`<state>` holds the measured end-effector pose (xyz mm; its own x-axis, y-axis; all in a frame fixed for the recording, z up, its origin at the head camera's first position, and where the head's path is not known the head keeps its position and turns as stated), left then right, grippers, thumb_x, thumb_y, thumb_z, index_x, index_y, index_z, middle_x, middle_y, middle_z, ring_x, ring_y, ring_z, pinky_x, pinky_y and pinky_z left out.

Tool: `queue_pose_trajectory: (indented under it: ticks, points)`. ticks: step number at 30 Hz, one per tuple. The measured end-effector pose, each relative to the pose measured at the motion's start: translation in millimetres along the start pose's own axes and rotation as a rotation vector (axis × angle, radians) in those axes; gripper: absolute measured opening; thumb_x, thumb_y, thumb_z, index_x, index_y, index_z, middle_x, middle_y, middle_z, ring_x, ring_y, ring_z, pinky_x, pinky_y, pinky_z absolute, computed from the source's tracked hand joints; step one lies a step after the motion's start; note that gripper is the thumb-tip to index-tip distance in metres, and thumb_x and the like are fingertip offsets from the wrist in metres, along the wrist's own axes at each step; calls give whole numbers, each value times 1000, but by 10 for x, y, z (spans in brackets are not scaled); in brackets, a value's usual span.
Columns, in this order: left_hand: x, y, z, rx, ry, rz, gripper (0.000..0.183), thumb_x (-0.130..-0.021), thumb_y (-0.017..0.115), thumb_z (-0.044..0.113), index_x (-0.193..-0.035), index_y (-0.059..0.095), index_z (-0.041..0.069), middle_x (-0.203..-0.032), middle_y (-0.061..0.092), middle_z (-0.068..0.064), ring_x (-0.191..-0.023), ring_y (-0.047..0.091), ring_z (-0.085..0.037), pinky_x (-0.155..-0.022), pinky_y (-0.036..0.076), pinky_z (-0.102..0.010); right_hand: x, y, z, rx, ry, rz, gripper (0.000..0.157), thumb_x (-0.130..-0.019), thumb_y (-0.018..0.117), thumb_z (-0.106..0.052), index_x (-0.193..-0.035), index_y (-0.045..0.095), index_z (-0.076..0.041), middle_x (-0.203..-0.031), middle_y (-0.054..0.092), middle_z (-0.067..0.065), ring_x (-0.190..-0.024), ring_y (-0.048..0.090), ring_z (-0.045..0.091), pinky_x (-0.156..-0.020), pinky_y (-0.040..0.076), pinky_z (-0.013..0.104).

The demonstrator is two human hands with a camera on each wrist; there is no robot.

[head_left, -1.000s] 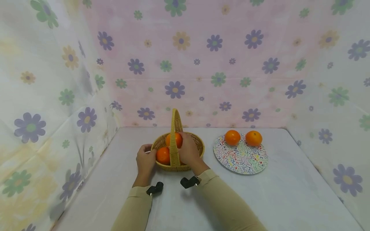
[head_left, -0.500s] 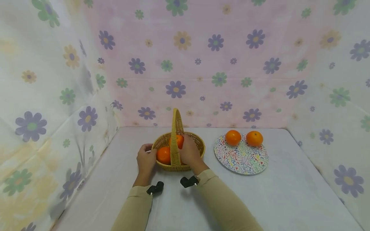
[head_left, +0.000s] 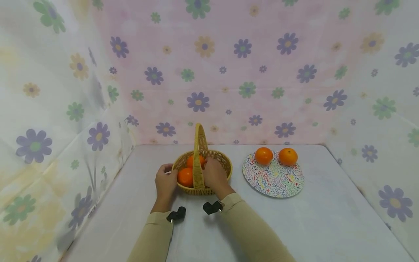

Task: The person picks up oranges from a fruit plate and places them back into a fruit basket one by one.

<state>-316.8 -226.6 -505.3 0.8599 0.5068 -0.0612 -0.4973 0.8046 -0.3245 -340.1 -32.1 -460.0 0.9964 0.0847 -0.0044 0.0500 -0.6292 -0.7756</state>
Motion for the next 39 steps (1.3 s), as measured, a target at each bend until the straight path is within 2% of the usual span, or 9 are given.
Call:
queue_pose_trajectory:
  ticks: [7,12,16,21,26,30,34,36,39]
  points:
    - [-15,-2,10,-1,10,1,36,-92,60,24,-125,64,10,-128,65,-11,-111,61,-31,-96,55,-47,29,-39,9,-108,-56,88,38,-100,65,-39,-127,63,-13,-118,67,4,-102,64,20,-95,57,40]
    - [-17,-26,-15,-3,-8,4,35,-93,60,24,-125,65,10,-129,65,-12,-111,62,-31,-96,54,-47,58,-91,29,-292,-130,137,28,-98,65,-28,-123,66,-16,-124,67,2,-116,62,21,-103,53,43]
    - [-18,-41,-18,0,-16,2,36,-94,59,24,-126,64,11,-129,65,-11,-111,61,-30,-96,55,-47,72,-189,79,-361,-204,181,25,-95,67,-23,-118,69,-14,-122,67,3,-117,62,23,-102,52,45]
    - [-15,-21,-18,6,-3,-1,36,-92,59,23,-126,64,11,-127,65,-11,-111,61,-30,-96,54,-46,64,-398,234,-367,-264,258,23,-94,67,-20,-117,69,-15,-123,66,3,-117,61,23,-103,52,48]
    - [8,21,-29,-1,5,-16,35,-92,60,23,-125,64,11,-126,65,-11,-111,62,-29,-96,55,-46,67,-626,528,-442,-308,413,20,-93,64,-14,-113,69,-13,-122,65,7,-116,57,30,-100,48,53]
    - [42,32,-30,-4,-3,-21,35,-93,61,23,-125,64,9,-126,65,-12,-110,62,-31,-96,54,-47,60,-764,797,-472,-282,504,23,-91,64,-10,-113,70,-8,-127,63,9,-122,56,32,-106,44,55]
    - [38,20,-14,-5,8,-11,35,-92,60,22,-125,64,9,-126,65,-13,-110,62,-31,-96,54,-47,18,-882,1000,-442,-167,518,28,-90,64,-13,-118,68,-11,-137,61,8,-131,53,28,-114,42,53]
    - [22,10,-4,-7,19,3,36,-92,60,22,-125,64,9,-126,65,-13,-110,62,-31,-96,54,-47,3,-944,1069,-397,-114,521,31,-90,65,-16,-121,67,-13,-134,62,10,-118,59,31,-103,51,50]
    - [7,-3,4,-16,21,5,36,-92,60,22,-125,64,9,-126,65,-12,-111,62,-31,-97,54,-48,21,-1061,1135,-330,-84,560,34,-89,67,-16,-123,67,-10,-132,63,15,-110,58,37,-97,49,52]
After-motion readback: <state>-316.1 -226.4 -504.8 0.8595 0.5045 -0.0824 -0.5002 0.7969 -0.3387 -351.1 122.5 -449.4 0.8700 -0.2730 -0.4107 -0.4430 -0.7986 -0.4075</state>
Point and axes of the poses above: each hand's wrist, its own x-axis away from the middle knuckle, its own y-axis out of the palm, z = x × y, the point moved 2 cm from there along -x, towards the middle knuckle
